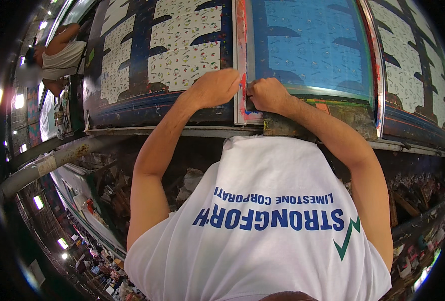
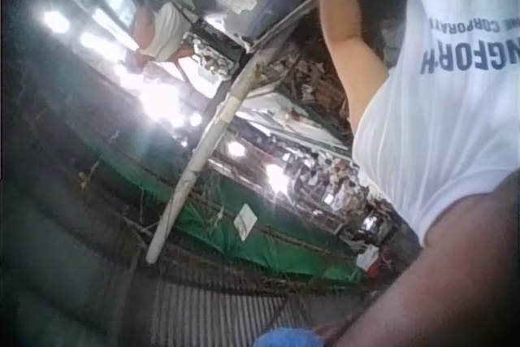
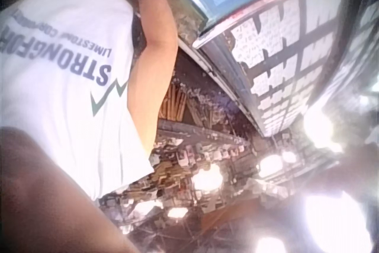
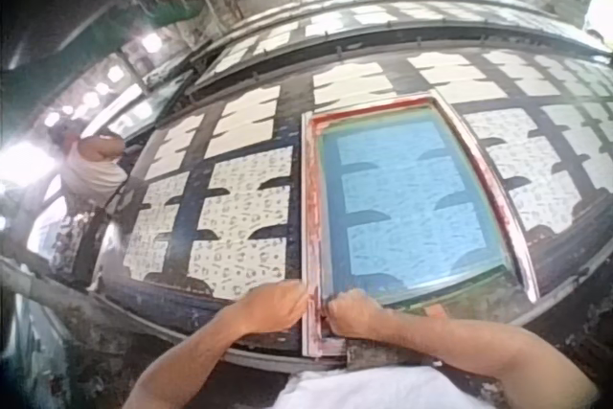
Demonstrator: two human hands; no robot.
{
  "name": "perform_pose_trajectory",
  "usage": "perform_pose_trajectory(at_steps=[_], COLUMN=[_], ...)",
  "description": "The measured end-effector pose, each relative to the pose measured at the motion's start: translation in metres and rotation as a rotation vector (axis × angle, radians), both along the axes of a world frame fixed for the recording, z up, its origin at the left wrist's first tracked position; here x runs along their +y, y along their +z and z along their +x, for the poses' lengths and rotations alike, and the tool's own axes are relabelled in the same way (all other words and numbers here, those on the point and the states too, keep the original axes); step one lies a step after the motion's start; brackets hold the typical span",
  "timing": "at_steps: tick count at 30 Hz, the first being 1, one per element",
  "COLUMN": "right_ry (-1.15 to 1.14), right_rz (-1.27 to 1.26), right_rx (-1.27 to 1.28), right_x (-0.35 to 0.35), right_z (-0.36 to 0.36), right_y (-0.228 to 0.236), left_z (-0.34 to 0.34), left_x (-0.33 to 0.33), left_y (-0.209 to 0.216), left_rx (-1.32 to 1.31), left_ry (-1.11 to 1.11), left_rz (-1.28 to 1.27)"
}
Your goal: The person picks up a yellow screen frame and places it on a workbench. They then pick up a blue screen frame and align it with the yellow one. The person uses their hands to press and secure the edges of the blue frame onto the yellow frame.
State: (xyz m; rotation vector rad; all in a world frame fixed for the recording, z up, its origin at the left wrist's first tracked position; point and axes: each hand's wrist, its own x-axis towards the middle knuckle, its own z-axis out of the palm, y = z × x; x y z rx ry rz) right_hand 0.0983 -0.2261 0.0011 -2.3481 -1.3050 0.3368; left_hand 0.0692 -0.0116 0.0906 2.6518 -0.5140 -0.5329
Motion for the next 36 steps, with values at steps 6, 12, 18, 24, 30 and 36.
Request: perform_pose_trajectory(at_steps=[6, 12, 18, 24, 30, 36], right_ry=[0.072, -0.019, -0.189, -0.372, -0.477, 0.014], right_rz=[0.061, 0.213, 0.249, 0.298, 0.196, 0.015], right_rx=[-0.063, 0.031, 0.085, 0.188, 0.251, 0.682], right_x=[0.0, 0.0, -0.004, -0.015, -0.036, -0.052], right_z=[0.0, 0.001, 0.042, 0.079, 0.092, 0.063], right_y=[-0.008, -0.011, -0.006, -0.01, -0.002, 0.052], left_z=[-0.062, -0.071, -0.049, -0.016, 0.016, 0.044], left_x=[0.024, 0.033, 0.01, -0.03, -0.055, -0.071], left_y=[0.025, 0.015, 0.003, -0.018, -0.034, -0.038], left_rx=[0.66, 0.387, -0.146, -0.244, -0.188, -0.069], left_ry=[-0.147, -0.078, 0.116, -0.138, -0.311, -0.419], left_rz=[0.108, 0.032, -0.19, 0.167, 0.437, 0.465])
